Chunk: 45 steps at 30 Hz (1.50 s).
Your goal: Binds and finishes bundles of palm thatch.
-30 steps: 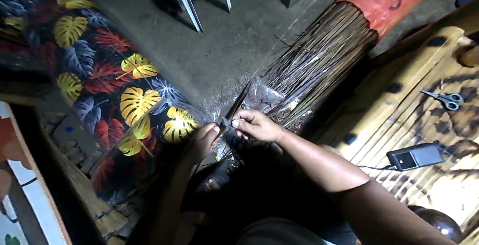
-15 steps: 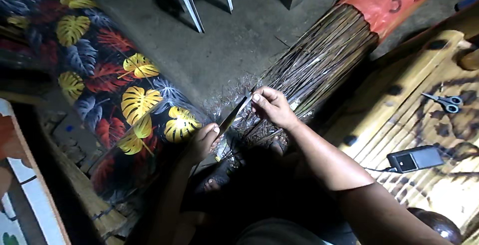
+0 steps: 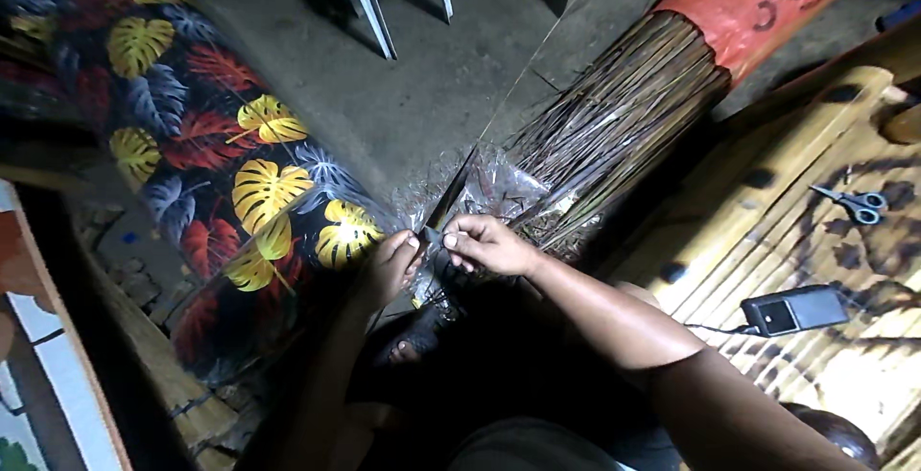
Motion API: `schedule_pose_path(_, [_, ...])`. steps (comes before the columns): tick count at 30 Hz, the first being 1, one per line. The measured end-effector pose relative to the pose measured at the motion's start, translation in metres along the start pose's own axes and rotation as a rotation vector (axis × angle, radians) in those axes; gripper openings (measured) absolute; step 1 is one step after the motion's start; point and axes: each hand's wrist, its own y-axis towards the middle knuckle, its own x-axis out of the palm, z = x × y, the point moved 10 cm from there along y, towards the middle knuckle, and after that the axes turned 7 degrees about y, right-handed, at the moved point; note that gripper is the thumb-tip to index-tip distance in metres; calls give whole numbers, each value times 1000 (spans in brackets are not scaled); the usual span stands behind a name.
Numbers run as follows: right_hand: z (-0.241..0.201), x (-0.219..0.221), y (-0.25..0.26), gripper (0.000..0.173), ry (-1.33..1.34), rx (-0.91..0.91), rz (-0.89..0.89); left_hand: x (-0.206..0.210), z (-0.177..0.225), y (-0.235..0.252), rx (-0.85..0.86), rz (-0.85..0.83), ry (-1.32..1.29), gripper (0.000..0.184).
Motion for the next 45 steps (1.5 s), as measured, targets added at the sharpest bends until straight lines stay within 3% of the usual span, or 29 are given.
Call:
schedule_pose_path(13, [-36, -31, -6, 17, -157, -232, 123, 8, 8, -5, 5, -97, -59, 30])
schedule_pose_path(20, [-57, -78, -12, 17, -8, -304, 321, 2, -3, -8, -21, -74, -13, 28])
schedule_pose_path(24, [-25, -31, -5, 26, 14, -94, 133, 1, -2, -5, 8, -36, 0, 28])
schedule_pose_path(28, [-1, 1, 2, 28, 62, -16, -48, 0, 0, -3, 34, -6, 48, 28])
schedule_pose_path(45, [-56, -73, -9, 18, -15, -363, 304, 6, 5, -8, 52, -68, 23, 26])
